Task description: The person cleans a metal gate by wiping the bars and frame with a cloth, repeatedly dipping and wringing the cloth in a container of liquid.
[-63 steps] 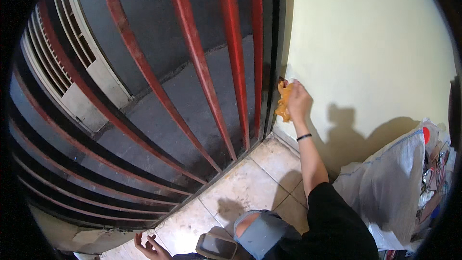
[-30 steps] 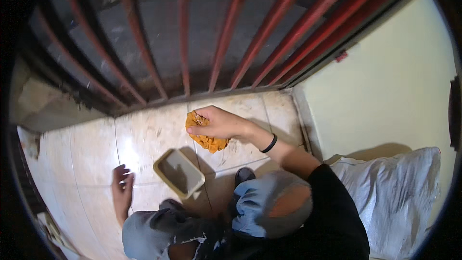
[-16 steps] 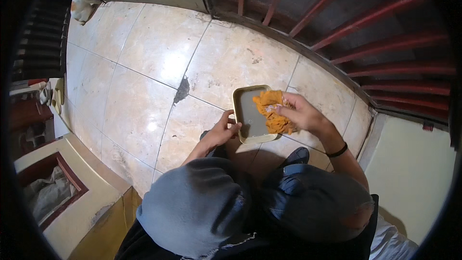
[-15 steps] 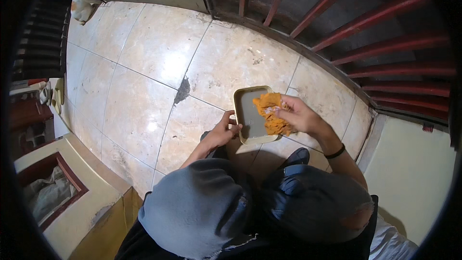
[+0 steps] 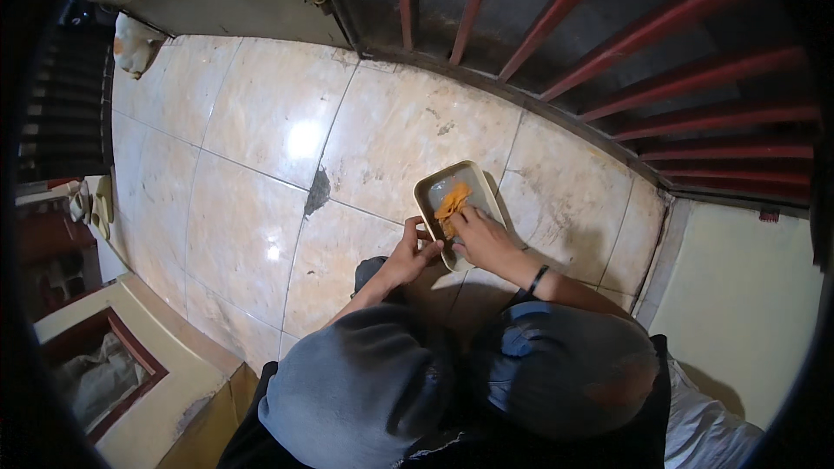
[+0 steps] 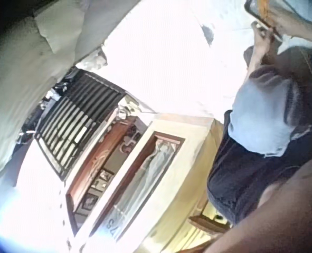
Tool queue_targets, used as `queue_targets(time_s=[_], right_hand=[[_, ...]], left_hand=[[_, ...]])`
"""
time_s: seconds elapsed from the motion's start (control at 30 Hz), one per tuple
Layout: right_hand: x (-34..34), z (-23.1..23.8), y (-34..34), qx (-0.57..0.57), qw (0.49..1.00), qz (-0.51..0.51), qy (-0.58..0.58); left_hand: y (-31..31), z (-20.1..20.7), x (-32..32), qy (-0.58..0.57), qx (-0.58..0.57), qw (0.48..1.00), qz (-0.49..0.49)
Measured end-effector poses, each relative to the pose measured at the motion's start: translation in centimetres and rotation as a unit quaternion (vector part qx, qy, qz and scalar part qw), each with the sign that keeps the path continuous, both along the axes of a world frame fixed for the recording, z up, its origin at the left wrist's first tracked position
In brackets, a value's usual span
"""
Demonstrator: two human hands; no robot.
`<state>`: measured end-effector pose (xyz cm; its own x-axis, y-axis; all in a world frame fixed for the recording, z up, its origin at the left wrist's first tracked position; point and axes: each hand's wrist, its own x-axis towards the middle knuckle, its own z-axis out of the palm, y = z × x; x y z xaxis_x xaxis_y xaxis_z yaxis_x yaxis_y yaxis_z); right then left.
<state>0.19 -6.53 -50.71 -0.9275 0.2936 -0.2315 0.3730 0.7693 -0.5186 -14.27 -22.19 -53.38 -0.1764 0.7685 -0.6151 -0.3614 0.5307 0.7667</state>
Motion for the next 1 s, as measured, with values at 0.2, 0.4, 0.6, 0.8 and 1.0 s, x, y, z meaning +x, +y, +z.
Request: queue_targets(time_s=[0.2, 0.4, 0.6, 0.8, 1.0], right_hand=[[-1.0, -0.7, 1.0, -0.041, 0.995, -0.044, -0.074], [-0.9, 8.0, 3.8, -0.176, 0.978, -0.099, 0.054], [1.7, 9.5, 4.0, -0.164, 0.961, -0.204, 0.087], [-0.6, -3.7, 0.3, -0.116, 0.991, -0.054, 0.045], [0.0, -4.7, -0.4, -0.091, 0.979, -0.184, -0.022]], left_hand=[[2.9, 5.2, -1.9, 0.569, 0.148, 0.807, -0.057], [6.1, 6.8, -4.6, 0.376, 0.183, 0.857, -0.302], [9.2, 6.4, -4.3, 0.370, 0.256, 0.811, -0.375], [9.4, -4.9, -5.3, 0.465, 0.151, 0.673, -0.555], [11.8, -5.5, -3.2, 0.472, 0.148, 0.681, -0.540]])
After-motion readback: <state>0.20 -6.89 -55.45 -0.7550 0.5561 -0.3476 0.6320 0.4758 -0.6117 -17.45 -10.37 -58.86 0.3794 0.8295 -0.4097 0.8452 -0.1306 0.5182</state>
